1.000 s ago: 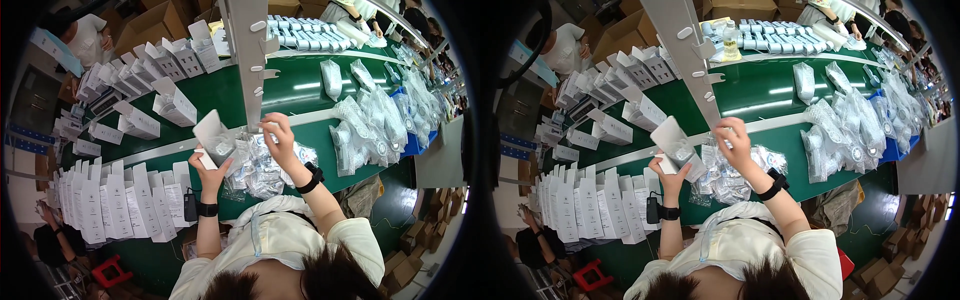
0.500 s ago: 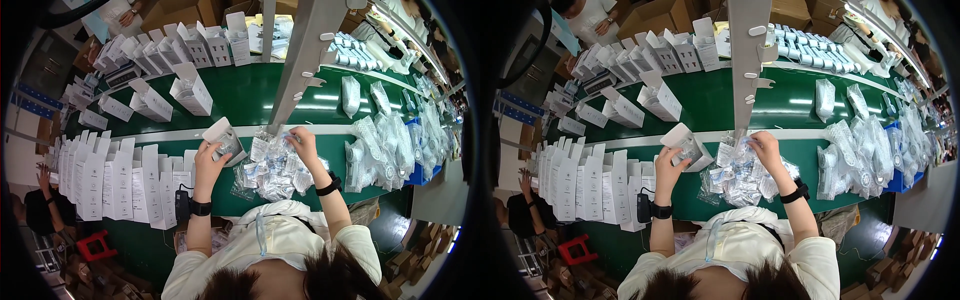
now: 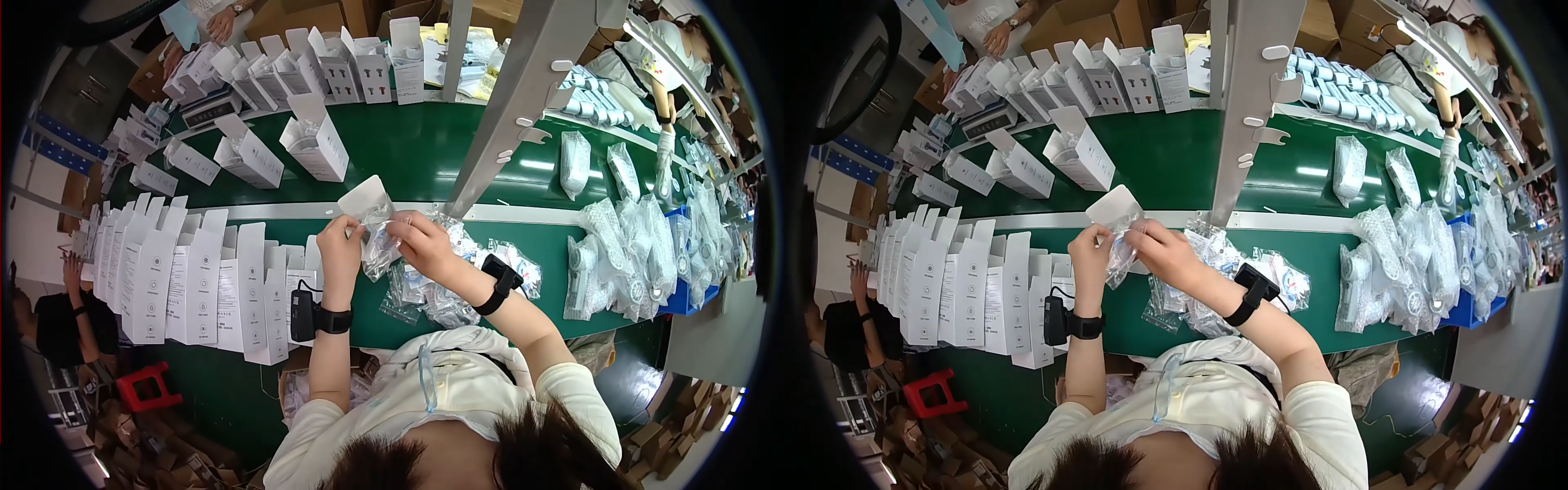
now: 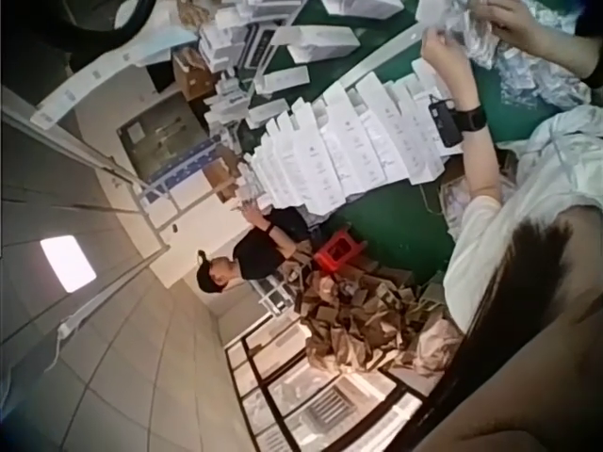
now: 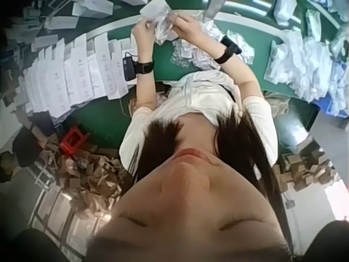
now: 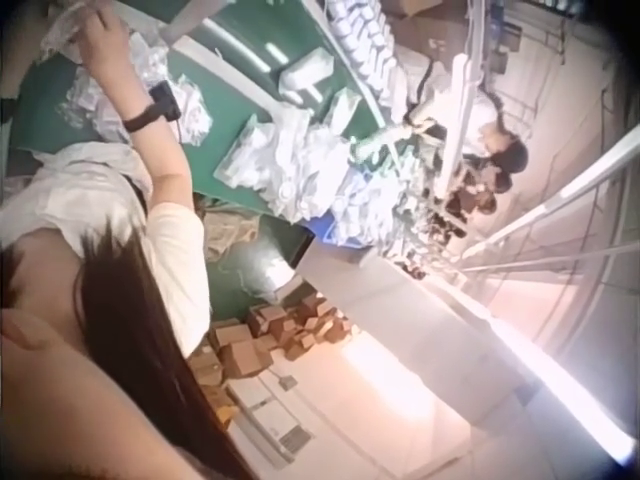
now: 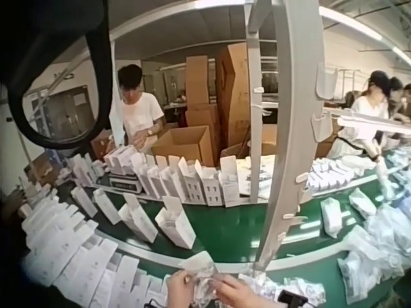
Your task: The person packages handheld devices by hand, placing a bubble-wrapped object and a small plastic bag of accessories into a white cardboard box. They then set the box on the assembly line and repeat the process for the next item.
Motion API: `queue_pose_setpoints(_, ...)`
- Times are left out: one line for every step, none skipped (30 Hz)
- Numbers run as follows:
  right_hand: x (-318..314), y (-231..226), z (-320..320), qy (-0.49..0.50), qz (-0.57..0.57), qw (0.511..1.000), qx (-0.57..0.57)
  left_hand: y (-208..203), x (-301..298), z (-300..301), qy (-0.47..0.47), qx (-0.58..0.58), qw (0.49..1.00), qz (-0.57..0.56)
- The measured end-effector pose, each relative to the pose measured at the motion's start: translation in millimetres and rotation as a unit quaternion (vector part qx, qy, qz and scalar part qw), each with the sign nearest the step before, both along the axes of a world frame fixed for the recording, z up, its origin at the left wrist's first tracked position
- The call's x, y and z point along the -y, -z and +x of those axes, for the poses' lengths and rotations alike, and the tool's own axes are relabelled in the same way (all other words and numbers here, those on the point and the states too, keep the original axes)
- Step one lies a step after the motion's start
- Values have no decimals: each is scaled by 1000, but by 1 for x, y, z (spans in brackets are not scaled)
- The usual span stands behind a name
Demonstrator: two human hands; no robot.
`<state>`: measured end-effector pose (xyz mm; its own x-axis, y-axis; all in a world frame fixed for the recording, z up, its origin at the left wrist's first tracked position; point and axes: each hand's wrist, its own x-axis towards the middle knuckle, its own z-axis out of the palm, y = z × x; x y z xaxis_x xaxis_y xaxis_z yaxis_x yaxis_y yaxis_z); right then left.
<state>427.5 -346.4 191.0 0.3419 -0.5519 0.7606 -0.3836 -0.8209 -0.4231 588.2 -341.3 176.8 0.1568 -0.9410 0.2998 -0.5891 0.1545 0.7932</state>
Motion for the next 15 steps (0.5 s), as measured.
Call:
queue_pose_setpoints(0,1,2,-3,30,999,-35,1,0,1,-3,-1,1000,0)
queue_pose_setpoints(0,3,3,-7,60,996,-71,3,0,1,-3,-9,1000,10)
queue_pose_setpoints(0,3,4,-11,90,990,-107,4,-1,1,-3,-17,1000,20)
queue_pose_setpoints(1,2,6,-16,90,990,-107,4,-1,3,-4,-24,999,30)
queue_pose_setpoints(1,0,7,-9,78,987,-138,6,-2,5,-9,-24,999,30)
queue_pose_setpoints(2,-1,7,-2,65,984,-168,8,-3,6,5,-36,999,31)
queue_pose_setpoints(3,-3,7,4,53,979,-199,10,-4,8,19,-48,998,32)
queue_pose_setpoints(5,-5,7,-2,53,979,-198,12,-6,10,33,-60,997,34)
queue_pose_setpoints(9,-9,5,-28,34,971,-237,13,-7,10,29,-60,997,35)
queue_pose_setpoints(12,-11,3,-53,14,960,-275,13,-8,10,26,-67,997,43)
queue_pose_setpoints(14,-12,2,-77,-6,947,-312,14,-9,10,24,-73,996,51)
queue_pose_setpoints(14,-11,1,-79,-6,947,-311,14,-10,10,22,-79,995,59)
queue_pose_setpoints(14,-8,0,-98,5,959,-264,17,-10,11,21,-79,995,59)
queue_pose_setpoints(14,-6,-2,-117,14,969,-216,19,-9,12,19,-94,994,49)
queue_pose_setpoints(14,-4,-3,-134,24,976,-168,21,-8,11,18,-110,993,39)
